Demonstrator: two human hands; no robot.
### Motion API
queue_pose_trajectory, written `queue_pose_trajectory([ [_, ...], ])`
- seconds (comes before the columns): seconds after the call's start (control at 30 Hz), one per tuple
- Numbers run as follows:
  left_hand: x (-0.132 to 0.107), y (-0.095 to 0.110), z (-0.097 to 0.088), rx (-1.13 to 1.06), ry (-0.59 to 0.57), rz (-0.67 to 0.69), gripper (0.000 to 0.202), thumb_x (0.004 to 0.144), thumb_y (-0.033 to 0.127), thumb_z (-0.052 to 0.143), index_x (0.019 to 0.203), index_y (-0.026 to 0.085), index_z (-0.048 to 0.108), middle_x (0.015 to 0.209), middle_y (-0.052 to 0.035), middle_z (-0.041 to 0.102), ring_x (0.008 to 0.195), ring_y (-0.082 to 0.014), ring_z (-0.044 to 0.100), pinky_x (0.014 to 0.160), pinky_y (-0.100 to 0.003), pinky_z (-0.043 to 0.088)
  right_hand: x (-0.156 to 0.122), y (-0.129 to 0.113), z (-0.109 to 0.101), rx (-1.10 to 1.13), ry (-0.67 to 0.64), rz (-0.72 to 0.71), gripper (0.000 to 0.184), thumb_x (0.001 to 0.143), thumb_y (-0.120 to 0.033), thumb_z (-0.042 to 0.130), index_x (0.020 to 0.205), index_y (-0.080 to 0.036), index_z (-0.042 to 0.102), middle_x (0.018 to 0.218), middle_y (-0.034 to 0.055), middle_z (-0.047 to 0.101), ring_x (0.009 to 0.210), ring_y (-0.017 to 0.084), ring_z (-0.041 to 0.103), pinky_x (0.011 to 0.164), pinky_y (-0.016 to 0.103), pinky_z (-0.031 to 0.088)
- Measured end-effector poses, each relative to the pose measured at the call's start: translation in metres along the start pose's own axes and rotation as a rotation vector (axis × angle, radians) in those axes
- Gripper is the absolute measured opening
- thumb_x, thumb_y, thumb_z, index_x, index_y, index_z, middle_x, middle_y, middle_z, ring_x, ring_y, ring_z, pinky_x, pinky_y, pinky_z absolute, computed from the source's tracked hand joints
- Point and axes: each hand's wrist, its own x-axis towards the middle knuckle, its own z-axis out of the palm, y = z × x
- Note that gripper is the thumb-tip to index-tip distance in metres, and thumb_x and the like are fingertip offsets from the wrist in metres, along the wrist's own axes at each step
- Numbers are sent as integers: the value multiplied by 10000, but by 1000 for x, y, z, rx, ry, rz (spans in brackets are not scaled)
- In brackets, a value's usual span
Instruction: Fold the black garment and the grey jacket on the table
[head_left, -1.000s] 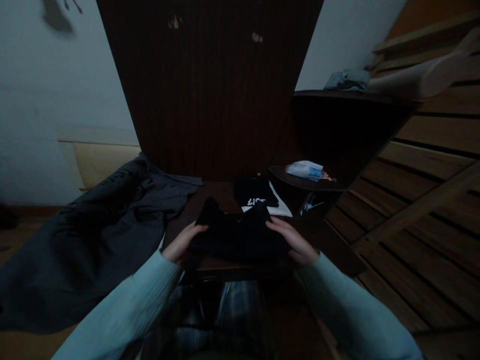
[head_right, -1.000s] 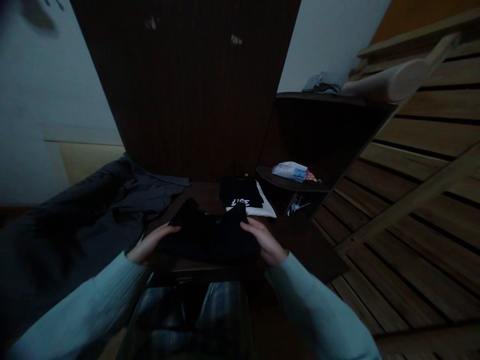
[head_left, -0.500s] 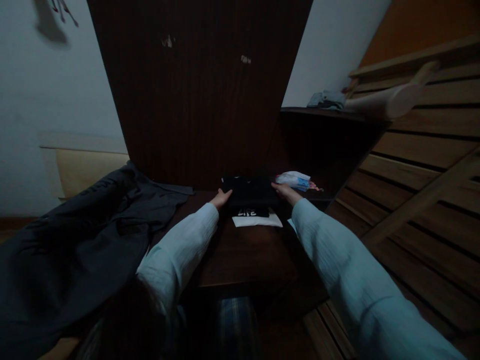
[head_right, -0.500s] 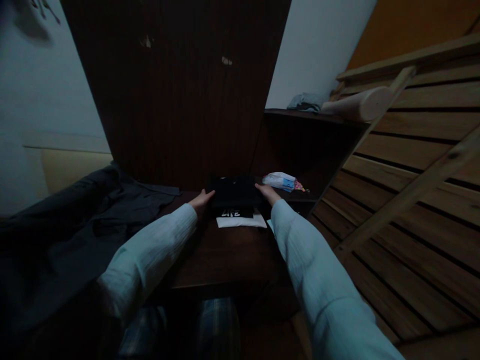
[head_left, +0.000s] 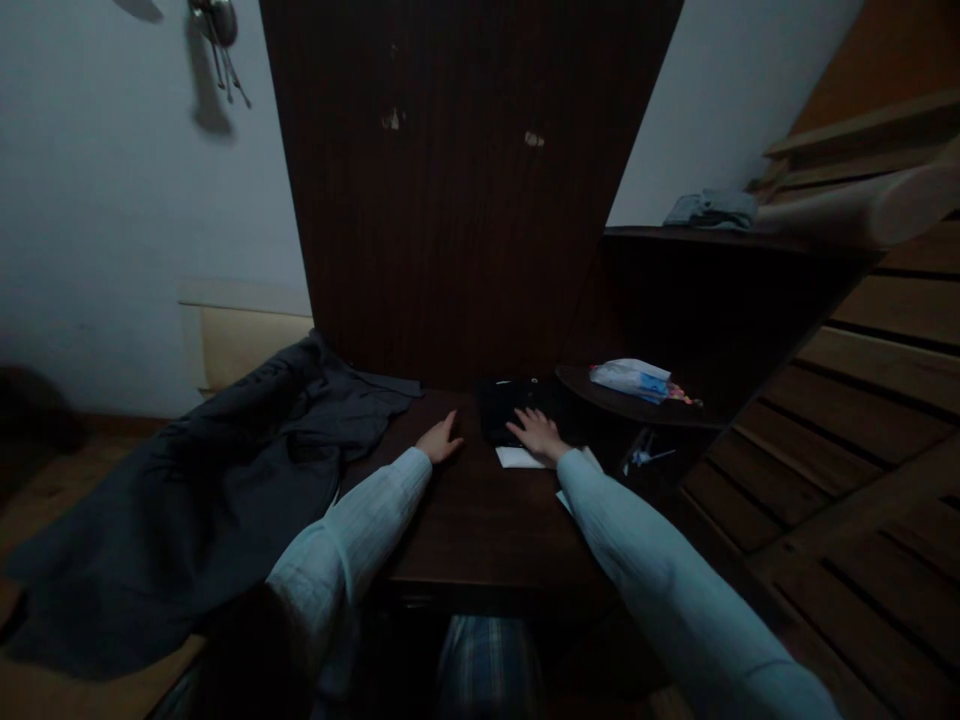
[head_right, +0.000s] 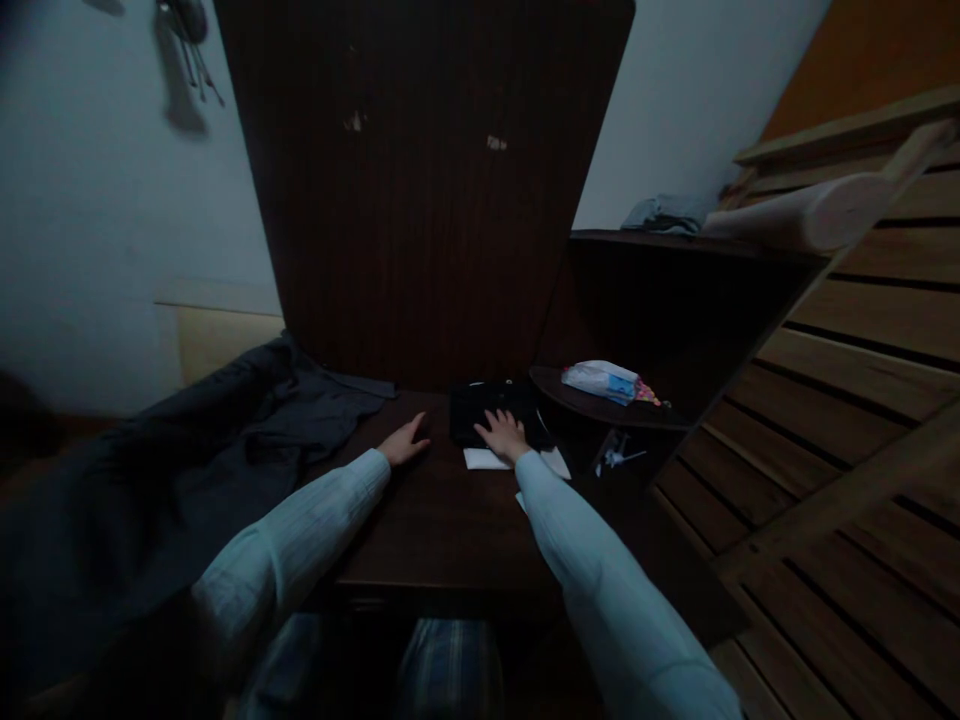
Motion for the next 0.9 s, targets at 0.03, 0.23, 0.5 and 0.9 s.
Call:
queue_pose_trajectory([
  [0.03,-8,-5,-5,96,8,25,716,731,257,536,1362,92,240,1309,-182,442,1205,-252,419,979,-327,312,-6,-7,9,-57,-9,2,516,867,-438,352,1325,-201,372,1417,91,299,1315,255,201,1035,435,168],
  [0.23,-53,-39,-35,555,271,-79,613,761,207,455,1331,60,284,1276,-203,457,1217,-286,374,1007,-415,248,-24,-25,29,-116,72,88,485,901,-358,228,1305,-155,405,1387,129,342,1293,259,238,1020,463,148],
  [0.5,-72,-49,-47,582,570,-306,570,733,177,453,1274,22,362,1266,-211,459,1199,-304,380,1003,-445,254,-29,-25,52,-111,367,77,471,889,-305,235,1238,-114,487,1300,160,450,1242,277,315,1002,484,157],
  [0.9,-70,-55,-56,651,415,-495,341,850,190,327,1080,53,540,1092,-196,578,1090,-260,507,899,-370,401,-30,-17,74,-128,682,-29,430,862,-255,277,1102,-74,584,1152,180,564,1132,276,411,955,478,215],
])
